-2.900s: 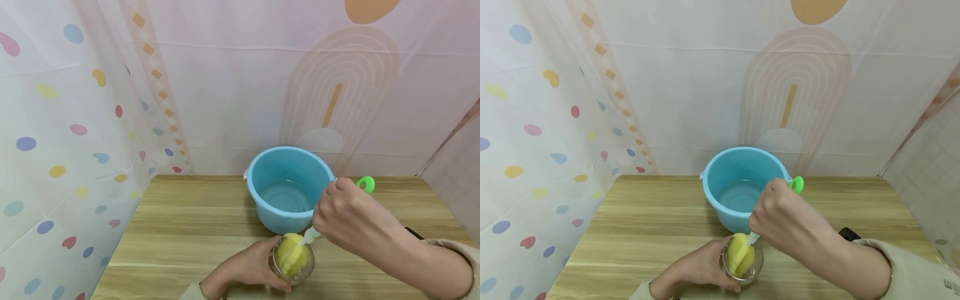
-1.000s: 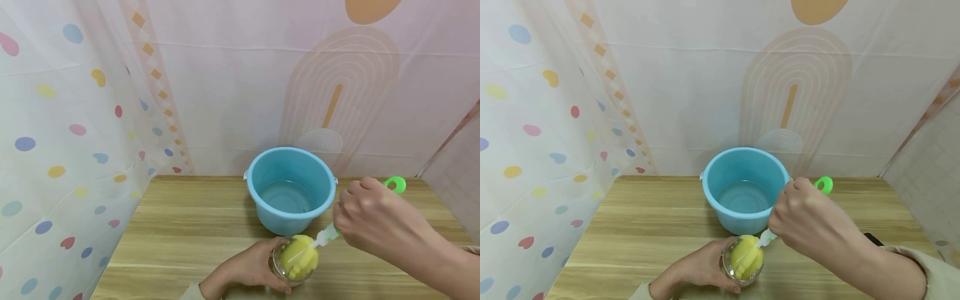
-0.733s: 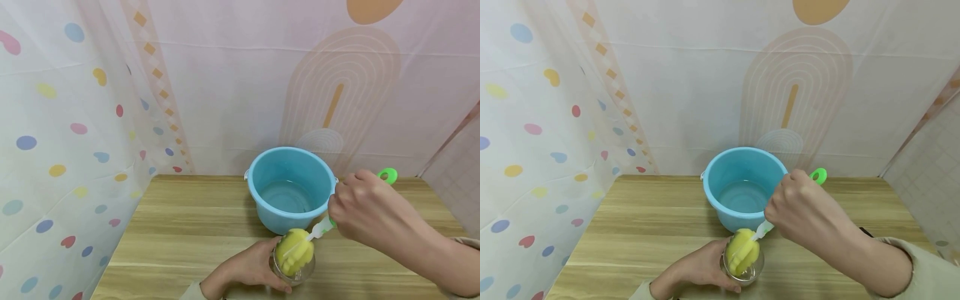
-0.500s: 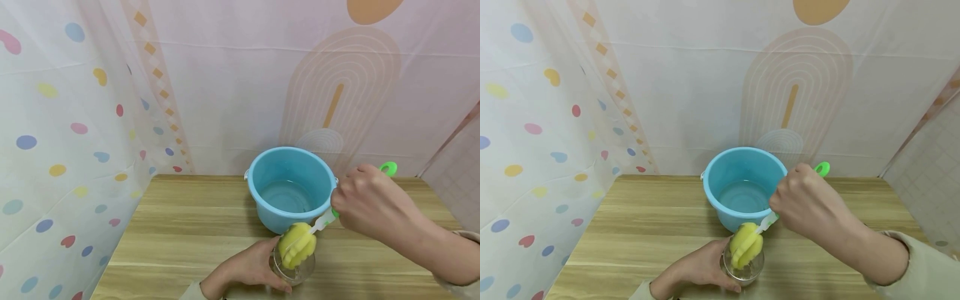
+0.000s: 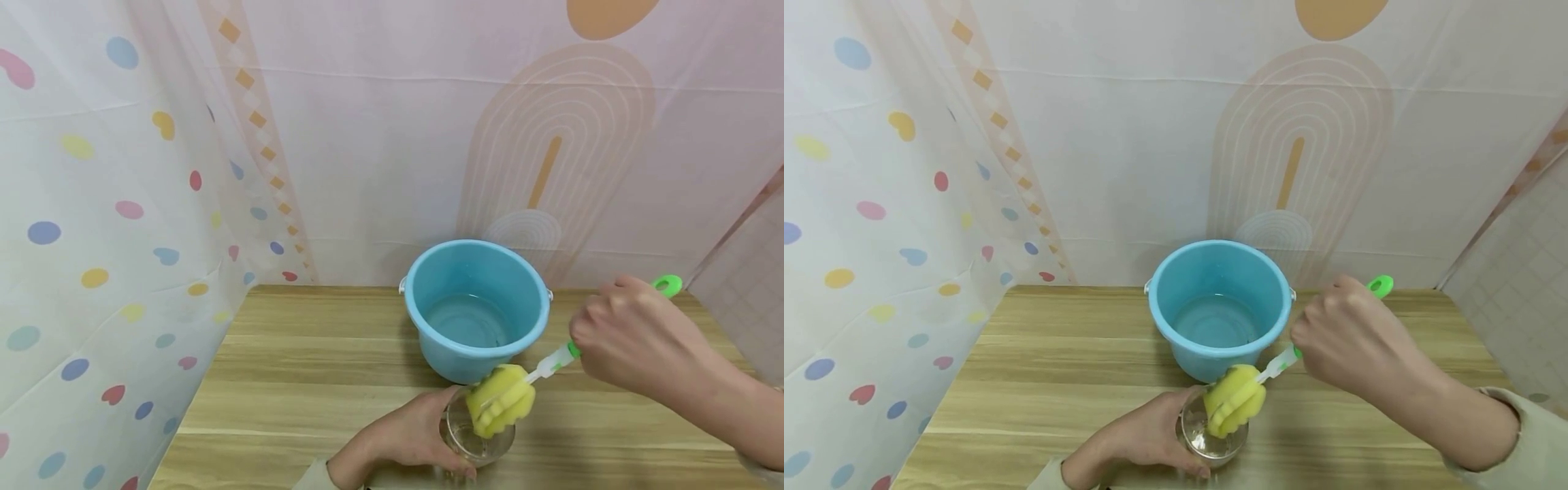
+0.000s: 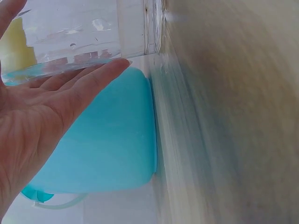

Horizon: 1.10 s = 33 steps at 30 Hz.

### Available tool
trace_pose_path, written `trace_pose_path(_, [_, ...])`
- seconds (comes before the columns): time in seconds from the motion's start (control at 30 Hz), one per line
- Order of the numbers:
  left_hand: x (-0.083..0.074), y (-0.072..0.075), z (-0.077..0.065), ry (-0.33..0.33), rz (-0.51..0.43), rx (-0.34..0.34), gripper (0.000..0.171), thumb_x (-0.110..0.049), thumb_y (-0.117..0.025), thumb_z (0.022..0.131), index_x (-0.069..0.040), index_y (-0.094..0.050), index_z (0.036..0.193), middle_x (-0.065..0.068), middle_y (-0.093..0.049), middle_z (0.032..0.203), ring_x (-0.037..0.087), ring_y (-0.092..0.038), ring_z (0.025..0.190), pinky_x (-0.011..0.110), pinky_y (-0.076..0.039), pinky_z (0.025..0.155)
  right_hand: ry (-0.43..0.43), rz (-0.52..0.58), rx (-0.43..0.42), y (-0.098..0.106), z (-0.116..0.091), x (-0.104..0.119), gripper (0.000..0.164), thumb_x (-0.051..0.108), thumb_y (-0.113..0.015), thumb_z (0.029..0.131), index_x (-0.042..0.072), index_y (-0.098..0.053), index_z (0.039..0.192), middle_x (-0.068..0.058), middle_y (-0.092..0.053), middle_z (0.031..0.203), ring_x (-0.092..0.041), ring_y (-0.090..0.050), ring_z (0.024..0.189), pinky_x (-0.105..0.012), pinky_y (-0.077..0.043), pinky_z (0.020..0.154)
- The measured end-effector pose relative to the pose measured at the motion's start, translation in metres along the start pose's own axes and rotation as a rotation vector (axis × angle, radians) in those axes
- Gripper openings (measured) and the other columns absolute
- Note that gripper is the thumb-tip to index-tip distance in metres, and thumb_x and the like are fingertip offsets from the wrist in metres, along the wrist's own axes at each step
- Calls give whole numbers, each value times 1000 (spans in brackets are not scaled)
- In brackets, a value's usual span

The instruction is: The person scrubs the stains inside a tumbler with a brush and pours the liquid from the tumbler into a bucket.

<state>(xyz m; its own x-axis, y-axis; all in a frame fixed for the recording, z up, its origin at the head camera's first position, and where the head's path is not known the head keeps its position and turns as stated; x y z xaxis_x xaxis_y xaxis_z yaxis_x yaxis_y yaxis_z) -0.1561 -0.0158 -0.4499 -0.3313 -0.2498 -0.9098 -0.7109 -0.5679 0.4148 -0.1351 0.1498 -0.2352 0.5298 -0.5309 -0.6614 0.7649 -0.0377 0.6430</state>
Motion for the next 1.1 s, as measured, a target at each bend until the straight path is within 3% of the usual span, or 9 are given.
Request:
trace_pose_path(0.4, [4,0,-1,64,12,-5,88,-31,-95,79,-16,-47,151,-10,-57,140,6,-52,130,27,-44,108,-10,73,-15,-4,-24,-7,20,1,-20,69,18,-15,60,6,-13,55,-10,-15,50,-26,-15,49])
trace_pose_path(0.73, [4,-1,-1,54,11,5,89,-30,-95,80,-15,-46,152,-8,-57,142,7,-52,131,26,-46,107,-88,213,-64,-10,-43,-14,13,10,-23,69,20,-20,60,8,-15,56,-8,-12,54,-26,-17,47])
trace_pose_path(1.1, [1,0,-1,23,61,-9,86,-33,-95,80,-15,-48,150,-11,-58,139,3,-51,130,26,-43,110,-157,201,-57,-22,-64,-17,17,12,-24,73,21,-19,59,9,-13,56,-8,-10,54,-26,-12,47])
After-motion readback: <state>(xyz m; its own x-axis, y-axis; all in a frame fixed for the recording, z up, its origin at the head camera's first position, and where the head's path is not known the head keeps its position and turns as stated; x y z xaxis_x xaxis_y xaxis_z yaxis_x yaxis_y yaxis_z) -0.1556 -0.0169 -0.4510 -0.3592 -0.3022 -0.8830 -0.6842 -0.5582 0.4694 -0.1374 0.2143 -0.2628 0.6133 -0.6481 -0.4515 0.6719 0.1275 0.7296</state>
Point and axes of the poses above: each hand's wrist, its own z-axis towards the middle knuckle, its own y-axis out of the back of the hand, x = y × z, the point moved 8 cm from there along z, towards the middle knuckle
